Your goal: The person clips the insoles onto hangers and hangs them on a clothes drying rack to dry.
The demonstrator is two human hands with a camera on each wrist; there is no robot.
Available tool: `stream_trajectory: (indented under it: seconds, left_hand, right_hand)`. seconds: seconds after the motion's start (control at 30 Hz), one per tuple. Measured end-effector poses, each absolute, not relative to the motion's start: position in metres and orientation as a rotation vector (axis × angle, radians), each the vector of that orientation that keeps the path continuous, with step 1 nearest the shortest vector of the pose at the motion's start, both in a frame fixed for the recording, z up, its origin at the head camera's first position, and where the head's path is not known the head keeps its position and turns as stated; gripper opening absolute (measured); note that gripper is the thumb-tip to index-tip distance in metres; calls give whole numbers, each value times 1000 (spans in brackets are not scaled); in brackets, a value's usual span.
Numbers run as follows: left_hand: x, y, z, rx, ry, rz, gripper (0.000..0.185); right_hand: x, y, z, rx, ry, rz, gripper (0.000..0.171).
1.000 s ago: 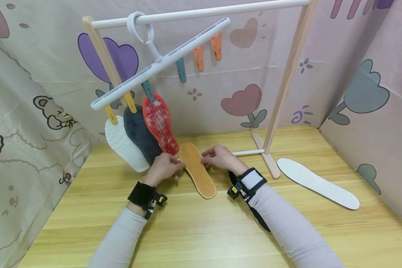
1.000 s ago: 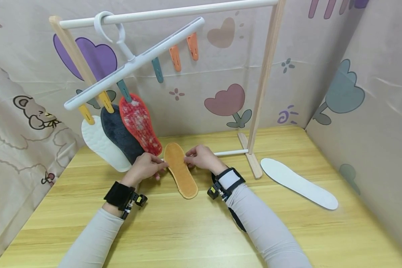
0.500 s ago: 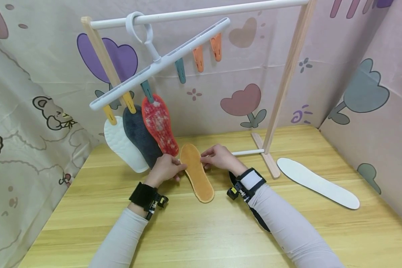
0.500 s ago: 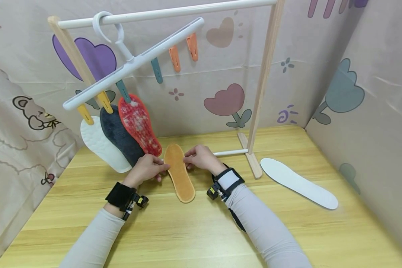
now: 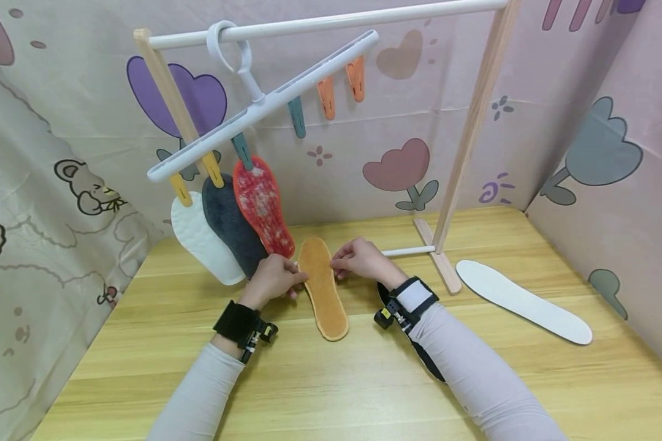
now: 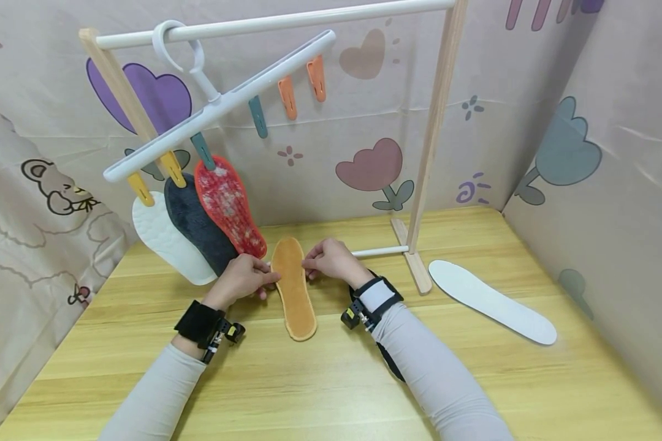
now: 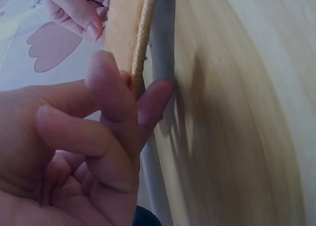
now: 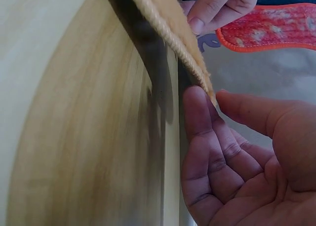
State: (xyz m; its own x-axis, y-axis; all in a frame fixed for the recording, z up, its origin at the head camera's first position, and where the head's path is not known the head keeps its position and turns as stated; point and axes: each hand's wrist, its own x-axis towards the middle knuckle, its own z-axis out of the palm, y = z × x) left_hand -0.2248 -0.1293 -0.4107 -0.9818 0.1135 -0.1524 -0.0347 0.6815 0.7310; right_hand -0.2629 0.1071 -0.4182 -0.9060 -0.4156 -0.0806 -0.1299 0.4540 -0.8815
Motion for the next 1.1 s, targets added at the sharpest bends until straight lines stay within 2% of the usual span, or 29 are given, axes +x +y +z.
stream_trajectory:
  seconds: [1.1]
  left_hand:
    - [-221,-123,-404,83,2725,1147,17]
  right_hand:
    - [-265,109,-419,-465,2428,-1345,24]
